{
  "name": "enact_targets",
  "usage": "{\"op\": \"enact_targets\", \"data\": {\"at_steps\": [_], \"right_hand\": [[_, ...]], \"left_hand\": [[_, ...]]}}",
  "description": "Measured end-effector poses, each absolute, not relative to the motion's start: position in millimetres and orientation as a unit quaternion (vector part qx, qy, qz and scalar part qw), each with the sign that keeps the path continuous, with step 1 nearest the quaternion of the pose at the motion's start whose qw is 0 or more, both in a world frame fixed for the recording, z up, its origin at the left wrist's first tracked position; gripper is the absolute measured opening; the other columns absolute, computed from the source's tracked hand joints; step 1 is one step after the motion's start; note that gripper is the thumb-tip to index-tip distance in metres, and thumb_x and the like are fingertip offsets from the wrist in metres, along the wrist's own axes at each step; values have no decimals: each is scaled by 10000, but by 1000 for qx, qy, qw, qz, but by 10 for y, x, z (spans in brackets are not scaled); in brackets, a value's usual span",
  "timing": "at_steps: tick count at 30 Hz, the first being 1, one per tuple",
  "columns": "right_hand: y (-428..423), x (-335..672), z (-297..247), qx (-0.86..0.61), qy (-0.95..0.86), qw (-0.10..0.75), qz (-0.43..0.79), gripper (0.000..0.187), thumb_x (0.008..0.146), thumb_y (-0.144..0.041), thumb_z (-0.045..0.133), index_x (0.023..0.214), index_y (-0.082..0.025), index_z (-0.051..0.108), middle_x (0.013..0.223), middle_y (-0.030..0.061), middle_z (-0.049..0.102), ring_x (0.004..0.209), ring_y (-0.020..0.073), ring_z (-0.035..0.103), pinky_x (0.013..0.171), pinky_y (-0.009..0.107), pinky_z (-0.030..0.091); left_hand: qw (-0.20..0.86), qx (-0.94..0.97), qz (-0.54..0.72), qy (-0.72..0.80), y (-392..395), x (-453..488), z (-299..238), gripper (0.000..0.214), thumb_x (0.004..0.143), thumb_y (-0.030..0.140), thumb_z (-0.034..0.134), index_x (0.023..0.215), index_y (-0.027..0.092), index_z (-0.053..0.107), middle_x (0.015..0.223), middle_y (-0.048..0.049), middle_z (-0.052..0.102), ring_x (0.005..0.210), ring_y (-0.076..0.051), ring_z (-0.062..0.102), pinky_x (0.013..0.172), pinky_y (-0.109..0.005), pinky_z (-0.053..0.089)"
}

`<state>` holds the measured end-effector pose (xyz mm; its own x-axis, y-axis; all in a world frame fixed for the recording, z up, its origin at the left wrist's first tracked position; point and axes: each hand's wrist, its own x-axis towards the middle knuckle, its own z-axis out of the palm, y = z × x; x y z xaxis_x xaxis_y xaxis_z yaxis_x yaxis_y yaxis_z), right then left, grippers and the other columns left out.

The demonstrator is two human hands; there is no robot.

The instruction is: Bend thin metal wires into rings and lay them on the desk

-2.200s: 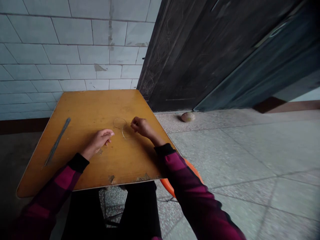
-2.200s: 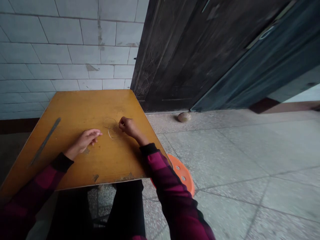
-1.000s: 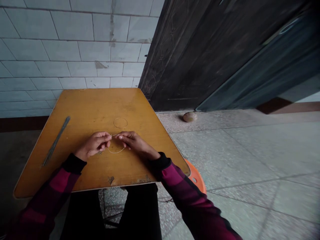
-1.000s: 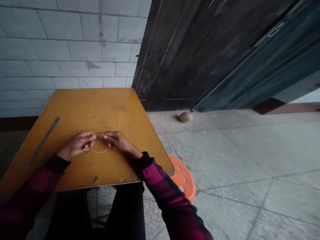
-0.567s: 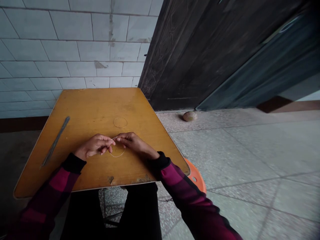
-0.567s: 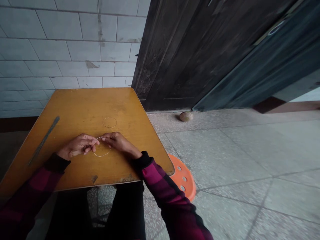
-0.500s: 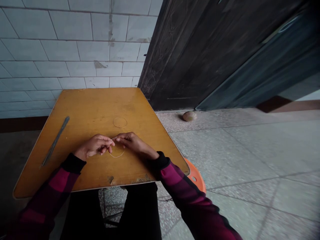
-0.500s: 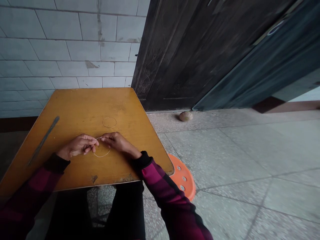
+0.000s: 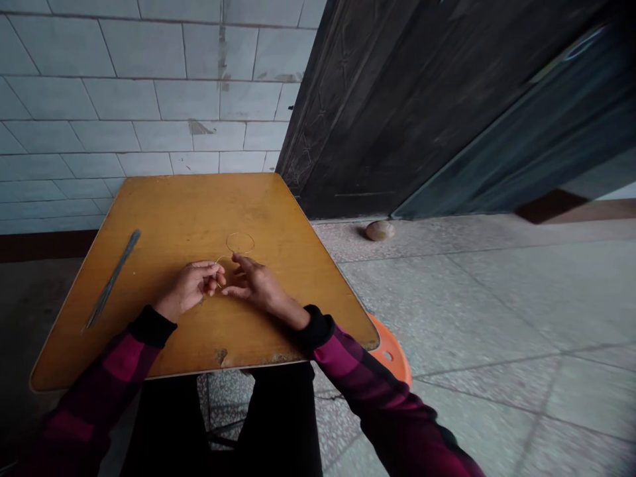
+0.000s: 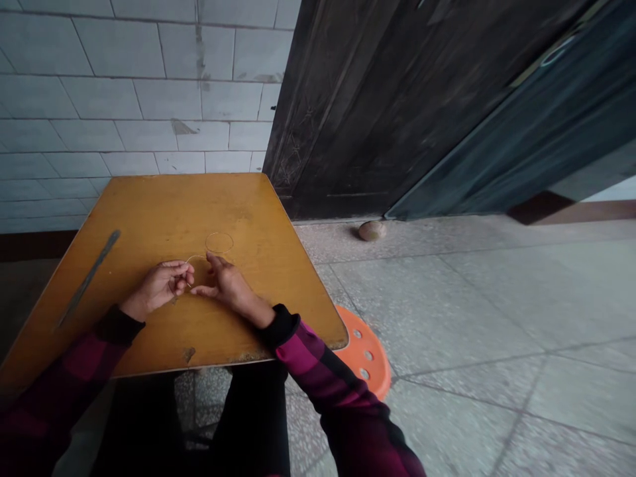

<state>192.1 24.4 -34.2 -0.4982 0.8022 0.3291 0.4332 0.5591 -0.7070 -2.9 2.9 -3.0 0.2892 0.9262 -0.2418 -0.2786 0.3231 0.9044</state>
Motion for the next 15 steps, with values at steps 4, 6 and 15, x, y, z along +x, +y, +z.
{"op": "enact_targets", "data": {"at_steps": [4,6,15], "right_hand": [[220,1915,-312,-372,-832,308,274,898,724,-538,747,1432,-108,401,1233,230,598,958,291,675,792,400,555],[204,1914,-279,-371,-836,296,275,849,747,-480,734,1429,-100,398,1193,214,627,985,292,667,824,401,543],[173,1888,-255,-378,-839,279,274,798,764,-400,694,1412,-41,400,1184,239,641,1060,319,652,881,412,517]], "left_hand": [[709,386,421,414,20,-2,-32,135,767,253,657,768,119,646,637,-32,644,455,-63,498,441,-196,377],[712,383,421,412,21,2,-30,124,767,242,646,766,118,652,633,-35,647,453,-65,498,437,-196,370],[713,384,405,424,28,-8,-34,132,780,248,654,758,117,648,624,-30,641,452,-63,503,434,-191,368]]}}
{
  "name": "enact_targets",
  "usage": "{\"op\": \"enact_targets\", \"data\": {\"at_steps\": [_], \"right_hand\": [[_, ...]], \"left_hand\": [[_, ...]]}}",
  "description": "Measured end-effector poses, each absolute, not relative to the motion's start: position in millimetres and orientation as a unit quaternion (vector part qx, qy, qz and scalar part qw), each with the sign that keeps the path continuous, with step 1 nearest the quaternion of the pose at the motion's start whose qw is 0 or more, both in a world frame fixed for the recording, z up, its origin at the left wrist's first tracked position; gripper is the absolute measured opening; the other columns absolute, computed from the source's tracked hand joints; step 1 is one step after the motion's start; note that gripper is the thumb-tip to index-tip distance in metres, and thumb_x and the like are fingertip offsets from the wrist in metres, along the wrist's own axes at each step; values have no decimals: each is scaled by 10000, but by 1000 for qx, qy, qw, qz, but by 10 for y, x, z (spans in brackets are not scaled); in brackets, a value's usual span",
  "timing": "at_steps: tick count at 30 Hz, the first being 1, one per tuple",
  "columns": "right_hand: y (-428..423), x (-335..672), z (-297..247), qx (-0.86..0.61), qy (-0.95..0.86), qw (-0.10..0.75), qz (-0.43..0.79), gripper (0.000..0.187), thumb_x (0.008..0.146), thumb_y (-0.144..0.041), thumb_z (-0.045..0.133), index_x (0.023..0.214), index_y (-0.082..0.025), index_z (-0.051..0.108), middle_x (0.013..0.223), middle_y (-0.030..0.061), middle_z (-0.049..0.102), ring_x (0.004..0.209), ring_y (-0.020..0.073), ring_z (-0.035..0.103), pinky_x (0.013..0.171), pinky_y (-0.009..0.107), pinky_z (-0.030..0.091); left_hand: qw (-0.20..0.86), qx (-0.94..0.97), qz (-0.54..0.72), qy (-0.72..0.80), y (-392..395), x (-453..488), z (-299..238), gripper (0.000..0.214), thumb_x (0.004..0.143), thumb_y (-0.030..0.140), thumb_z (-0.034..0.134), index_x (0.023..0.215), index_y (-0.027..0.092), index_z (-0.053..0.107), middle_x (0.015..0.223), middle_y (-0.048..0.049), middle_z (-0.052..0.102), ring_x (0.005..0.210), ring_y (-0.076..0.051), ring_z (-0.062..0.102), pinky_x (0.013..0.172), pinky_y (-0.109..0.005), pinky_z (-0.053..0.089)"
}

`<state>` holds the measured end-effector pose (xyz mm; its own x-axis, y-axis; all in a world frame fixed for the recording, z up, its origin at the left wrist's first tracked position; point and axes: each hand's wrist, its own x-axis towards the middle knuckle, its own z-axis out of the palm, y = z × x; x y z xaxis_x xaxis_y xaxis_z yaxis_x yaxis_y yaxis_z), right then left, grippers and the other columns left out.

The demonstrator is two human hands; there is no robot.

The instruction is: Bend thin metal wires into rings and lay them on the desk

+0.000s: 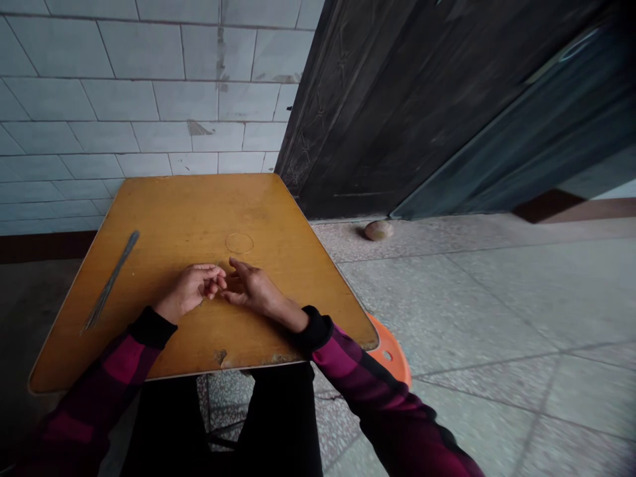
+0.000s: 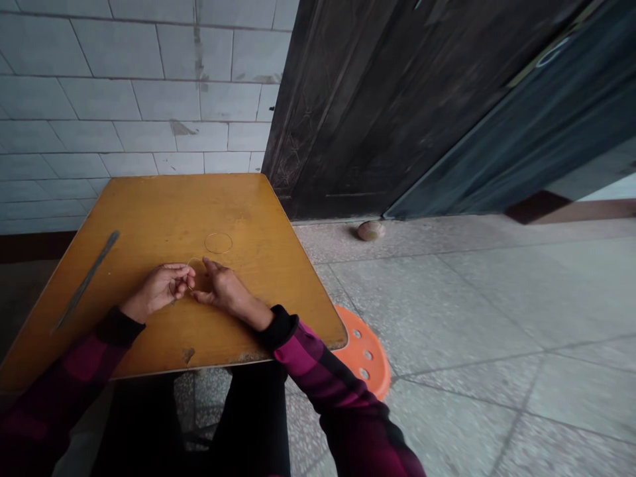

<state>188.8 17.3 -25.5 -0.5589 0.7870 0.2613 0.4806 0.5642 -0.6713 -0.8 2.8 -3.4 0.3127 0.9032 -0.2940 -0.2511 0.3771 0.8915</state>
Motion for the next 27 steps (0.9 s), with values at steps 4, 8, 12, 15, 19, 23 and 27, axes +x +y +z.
{"op": "enact_targets", "data": {"at_steps": [4,8,12,15,19,23,27], "right_hand": [[174,1877,-284,-371,-841,285,273,784,767,-382,711,1413,-58,406,1198,243,635,1055,321,659,874,420,529],[207,1945,-277,-342,-839,294,303,958,730,-495,761,1480,-110,308,1342,263,535,1111,338,637,911,463,529],[264,2056,-249,-243,-869,277,330,1179,667,-546,797,1547,-193,97,1532,247,293,1307,348,487,1047,476,451],[286,2074,-250,-211,-886,272,312,1247,666,-499,814,1552,-223,-18,1578,225,191,1390,346,377,1116,466,379],[270,2031,-261,-198,-898,264,292,1266,675,-441,825,1547,-247,-72,1587,204,186,1398,330,369,1135,442,359],[239,2014,-251,-196,-904,268,269,1214,677,-406,831,1554,-242,8,1550,187,299,1409,315,353,1147,445,345],[217,2013,-233,-202,-902,276,262,1094,700,-403,817,1544,-222,145,1491,181,400,1376,304,406,1127,444,381]], "left_hand": [[721,371,402,425,21,8,-6,111,787,213,634,736,114,645,597,-28,635,434,-63,498,417,-185,365],[725,335,424,428,41,-24,28,101,776,189,638,719,107,645,564,-27,621,410,-55,477,383,-166,332],[740,290,441,418,87,-101,39,100,763,164,646,696,93,625,523,-16,582,356,-32,407,333,-136,229],[767,279,414,402,104,-123,22,109,774,150,626,682,91,615,506,-8,562,335,-24,366,324,-130,203],[805,283,348,389,110,-109,-16,123,785,155,610,679,92,609,502,-5,560,315,-21,330,315,-138,197],[817,285,316,390,126,-115,-49,136,798,162,585,677,103,600,488,4,554,314,-24,313,312,-141,205],[817,296,299,393,142,-134,-74,139,777,174,605,654,110,594,471,9,547,316,-24,304,309,-140,199]]}}
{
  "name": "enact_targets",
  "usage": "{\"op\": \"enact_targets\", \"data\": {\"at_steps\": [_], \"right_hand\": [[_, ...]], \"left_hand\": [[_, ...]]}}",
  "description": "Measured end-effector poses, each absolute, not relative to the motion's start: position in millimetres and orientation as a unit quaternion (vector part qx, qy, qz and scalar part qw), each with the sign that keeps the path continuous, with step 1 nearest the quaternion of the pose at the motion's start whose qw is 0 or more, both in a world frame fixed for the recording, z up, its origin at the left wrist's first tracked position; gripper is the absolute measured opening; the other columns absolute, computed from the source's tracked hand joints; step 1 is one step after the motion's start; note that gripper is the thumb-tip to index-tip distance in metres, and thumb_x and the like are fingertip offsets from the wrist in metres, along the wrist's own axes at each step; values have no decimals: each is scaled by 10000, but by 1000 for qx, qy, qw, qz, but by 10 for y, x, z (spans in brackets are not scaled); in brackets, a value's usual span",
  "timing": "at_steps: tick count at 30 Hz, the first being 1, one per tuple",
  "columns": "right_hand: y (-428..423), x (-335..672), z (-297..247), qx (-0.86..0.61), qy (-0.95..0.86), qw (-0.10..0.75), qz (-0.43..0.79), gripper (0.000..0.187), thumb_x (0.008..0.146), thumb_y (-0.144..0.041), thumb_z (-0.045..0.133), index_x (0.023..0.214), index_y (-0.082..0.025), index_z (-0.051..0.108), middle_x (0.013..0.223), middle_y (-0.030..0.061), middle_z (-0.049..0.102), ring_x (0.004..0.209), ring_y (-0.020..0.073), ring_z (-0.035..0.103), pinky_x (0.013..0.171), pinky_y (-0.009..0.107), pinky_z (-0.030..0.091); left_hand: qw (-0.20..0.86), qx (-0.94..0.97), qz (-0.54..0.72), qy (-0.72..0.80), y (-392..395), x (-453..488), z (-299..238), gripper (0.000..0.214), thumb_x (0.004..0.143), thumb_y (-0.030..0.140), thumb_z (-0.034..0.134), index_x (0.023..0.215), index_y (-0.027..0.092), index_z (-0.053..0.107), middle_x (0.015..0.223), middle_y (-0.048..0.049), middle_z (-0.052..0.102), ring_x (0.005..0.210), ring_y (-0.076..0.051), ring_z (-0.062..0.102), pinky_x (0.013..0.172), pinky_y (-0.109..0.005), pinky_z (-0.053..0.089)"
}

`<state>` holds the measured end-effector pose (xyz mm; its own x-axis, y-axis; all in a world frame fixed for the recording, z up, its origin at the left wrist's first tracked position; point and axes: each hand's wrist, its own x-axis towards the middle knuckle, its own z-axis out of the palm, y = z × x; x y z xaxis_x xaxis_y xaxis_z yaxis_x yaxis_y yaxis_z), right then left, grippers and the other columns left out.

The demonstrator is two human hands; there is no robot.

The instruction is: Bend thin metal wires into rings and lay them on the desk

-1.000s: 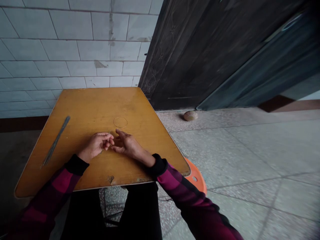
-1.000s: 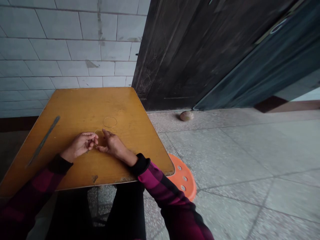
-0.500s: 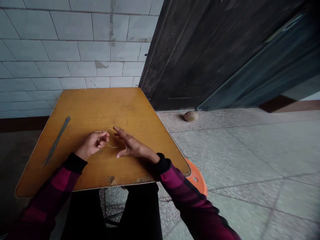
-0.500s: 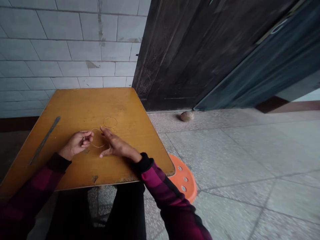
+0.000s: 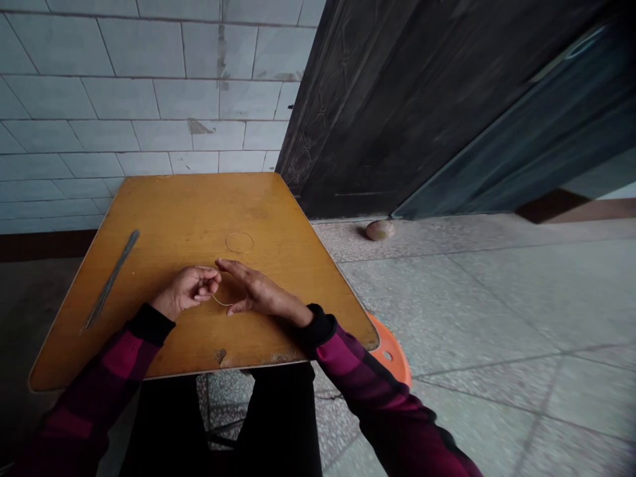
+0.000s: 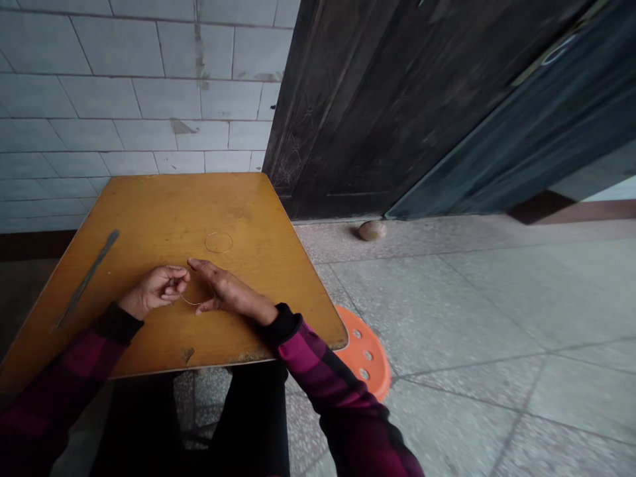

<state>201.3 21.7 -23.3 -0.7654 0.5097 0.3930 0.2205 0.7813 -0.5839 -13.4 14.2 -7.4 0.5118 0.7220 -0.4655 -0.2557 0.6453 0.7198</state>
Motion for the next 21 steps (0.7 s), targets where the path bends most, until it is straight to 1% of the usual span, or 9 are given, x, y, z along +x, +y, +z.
{"op": "enact_targets", "data": {"at_steps": [3,6,8,9,11,12,14,17,21], "right_hand": [[212,2012,-222,-210,-898,280,266,1031,711,-394,812,1529,-220,210,1476,174,421,1367,303,416,1124,439,387],[231,2044,-208,-215,-883,277,311,1084,671,-434,831,1529,-218,205,1498,185,381,1335,314,452,1092,446,421],[256,2084,-194,-243,-851,282,369,1042,672,-471,820,1510,-205,262,1480,192,407,1243,305,539,1016,440,484],[269,2104,-187,-266,-825,287,408,948,708,-485,790,1481,-193,327,1436,189,464,1160,284,598,954,425,522],[290,2130,-177,-311,-759,295,490,651,815,-487,688,1347,-157,509,1229,153,634,933,213,678,801,361,571],[296,2132,-176,-327,-727,295,527,514,856,-476,641,1241,-139,592,1083,122,692,818,175,683,728,321,572],[300,2116,-185,-344,-683,287,577,371,861,-454,633,1024,-123,679,837,59,707,661,120,652,627,256,546],[302,2067,-216,-360,-651,278,608,310,787,-436,711,845,-132,685,712,13,679,575,87,622,553,211,513],[332,2023,-262,-388,-621,273,624,331,766,-458,715,723,-136,656,650,10,669,542,82,624,518,198,507]], "left_hand": [[812,303,291,404,146,-144,-73,139,771,180,608,651,113,594,465,13,533,315,-24,297,311,-144,192],[804,314,294,410,147,-164,-44,129,762,190,612,659,113,598,475,13,529,321,-22,299,320,-148,188],[793,327,304,414,144,-183,-15,116,739,193,622,659,112,603,483,7,539,329,-23,311,327,-152,188],[786,337,309,417,141,-191,-1,113,727,194,626,655,110,604,486,2,546,332,-23,313,328,-155,184],[767,363,315,426,134,-202,19,113,714,199,626,651,107,609,494,-10,562,334,-22,314,332,-161,171],[756,378,316,431,130,-203,23,115,715,204,623,657,105,613,504,-17,572,336,-22,317,335,-165,166],[735,408,315,441,122,-198,21,124,728,217,615,681,103,627,533,-29,596,345,-24,329,343,-171,162],[702,447,312,458,117,-178,0,152,755,248,612,719,104,645,571,-38,619,359,-25,340,355,-183,159],[660,472,329,483,109,-148,-10,207,776,303,642,824,104,672,660,-58,668,386,-27,359,369,-185,191]]}}
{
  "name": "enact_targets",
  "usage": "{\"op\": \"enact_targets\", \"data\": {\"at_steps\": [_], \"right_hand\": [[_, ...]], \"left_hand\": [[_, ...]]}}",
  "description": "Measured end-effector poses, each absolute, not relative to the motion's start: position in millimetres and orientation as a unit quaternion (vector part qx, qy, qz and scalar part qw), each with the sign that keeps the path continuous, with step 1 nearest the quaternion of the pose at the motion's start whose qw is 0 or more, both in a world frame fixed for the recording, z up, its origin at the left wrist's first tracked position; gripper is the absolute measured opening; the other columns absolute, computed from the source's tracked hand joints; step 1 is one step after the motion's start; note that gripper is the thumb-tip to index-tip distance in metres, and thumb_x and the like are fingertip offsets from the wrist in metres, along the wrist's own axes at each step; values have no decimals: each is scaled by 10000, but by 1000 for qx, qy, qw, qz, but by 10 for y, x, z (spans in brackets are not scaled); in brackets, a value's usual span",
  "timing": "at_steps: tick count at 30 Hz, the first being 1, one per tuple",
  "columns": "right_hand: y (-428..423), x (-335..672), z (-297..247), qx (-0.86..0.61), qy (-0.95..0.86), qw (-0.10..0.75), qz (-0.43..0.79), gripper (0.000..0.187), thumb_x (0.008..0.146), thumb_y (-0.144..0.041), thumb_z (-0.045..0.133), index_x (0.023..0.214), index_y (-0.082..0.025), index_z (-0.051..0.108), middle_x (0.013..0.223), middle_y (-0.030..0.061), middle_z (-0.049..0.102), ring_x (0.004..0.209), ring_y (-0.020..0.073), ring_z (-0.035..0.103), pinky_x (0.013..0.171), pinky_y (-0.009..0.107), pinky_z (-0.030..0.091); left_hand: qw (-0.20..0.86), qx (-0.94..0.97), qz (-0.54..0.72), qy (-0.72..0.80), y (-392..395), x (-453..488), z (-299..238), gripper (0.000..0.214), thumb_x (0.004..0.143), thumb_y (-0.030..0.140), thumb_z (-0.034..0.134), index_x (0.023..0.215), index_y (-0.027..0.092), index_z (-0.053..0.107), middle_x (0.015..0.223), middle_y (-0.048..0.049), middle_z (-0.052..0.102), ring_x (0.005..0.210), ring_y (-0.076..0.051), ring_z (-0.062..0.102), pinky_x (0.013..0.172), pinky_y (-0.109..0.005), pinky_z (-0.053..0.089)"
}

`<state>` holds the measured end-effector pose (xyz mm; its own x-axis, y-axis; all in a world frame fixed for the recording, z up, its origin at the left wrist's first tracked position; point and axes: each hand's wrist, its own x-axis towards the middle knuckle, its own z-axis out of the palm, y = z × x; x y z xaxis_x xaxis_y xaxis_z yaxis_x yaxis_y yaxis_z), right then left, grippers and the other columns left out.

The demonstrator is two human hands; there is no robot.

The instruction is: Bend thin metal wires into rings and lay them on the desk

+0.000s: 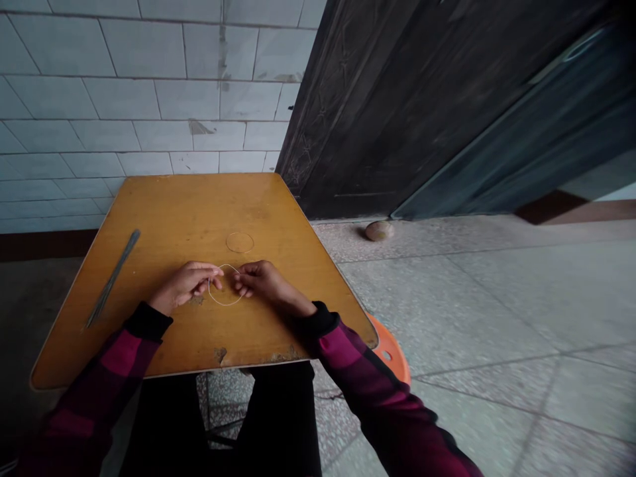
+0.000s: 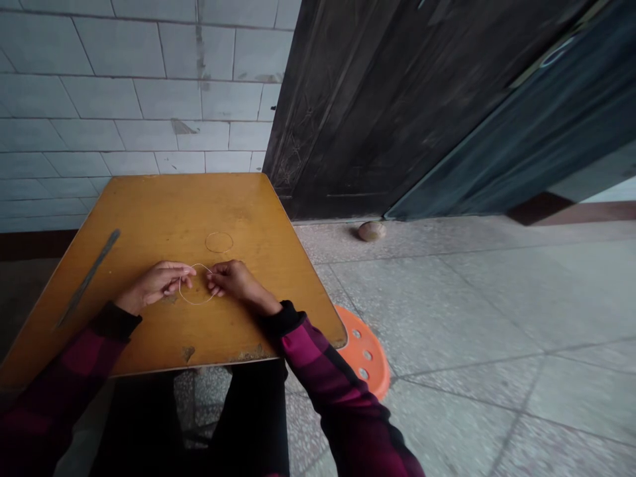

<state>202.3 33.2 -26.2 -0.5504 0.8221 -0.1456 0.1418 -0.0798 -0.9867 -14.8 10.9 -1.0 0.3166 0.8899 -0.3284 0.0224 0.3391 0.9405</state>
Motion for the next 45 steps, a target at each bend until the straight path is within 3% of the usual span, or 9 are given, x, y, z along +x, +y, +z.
{"op": "enact_targets", "data": {"at_steps": [7,14,22,28,31,35,37,45], "right_hand": [[412,2005,-314,-429,-567,338,617,308,738,-416,745,680,-133,638,614,8,664,520,79,618,504,195,507],[398,2009,-267,-435,-561,358,606,341,776,-447,714,658,-136,637,605,22,672,515,85,621,517,207,520],[338,1955,-243,-429,-569,330,619,394,794,-500,681,671,-129,634,612,31,672,527,94,628,515,214,519],[280,1891,-289,-409,-605,304,611,405,843,-526,606,714,-142,617,661,35,683,555,102,632,536,226,514],[255,1887,-292,-403,-697,280,523,377,916,-462,522,749,-144,636,666,34,679,575,107,615,571,231,496],[233,1896,-270,-423,-822,316,212,180,896,-313,600,901,-154,684,815,68,685,721,149,610,667,256,457],[225,1886,-273,-409,-847,315,127,160,909,-277,586,913,-158,693,871,88,672,757,162,608,675,258,440],[193,1835,-291,-392,-870,287,86,190,940,-209,499,890,-142,670,812,74,649,678,136,583,626,230,395]], "left_hand": [[646,463,376,477,43,-115,8,308,737,386,715,866,116,643,885,-103,718,542,-66,526,476,-188,392],[588,447,456,497,3,-33,-77,228,719,305,721,806,119,623,783,-71,698,589,-100,577,553,-228,470],[445,545,438,559,58,-59,-172,194,791,329,619,763,145,673,668,-32,658,451,-75,450,421,-202,322],[298,646,386,587,63,-49,-209,202,838,299,559,711,179,660,614,-9,609,507,-106,484,525,-218,358],[211,688,381,581,47,-45,-187,180,818,242,583,656,195,647,646,-31,627,608,-143,512,613,-239,362],[201,731,375,533,2,-38,-165,137,806,206,602,687,220,668,740,-65,651,694,-183,528,677,-268,352],[204,749,360,518,-25,-18,-165,153,815,213,599,676,223,662,727,-66,629,685,-186,512,675,-274,340],[230,717,383,535,-52,85,-119,105,751,146,627,695,225,667,742,-63,637,715,-202,530,701,-283,361]]}}
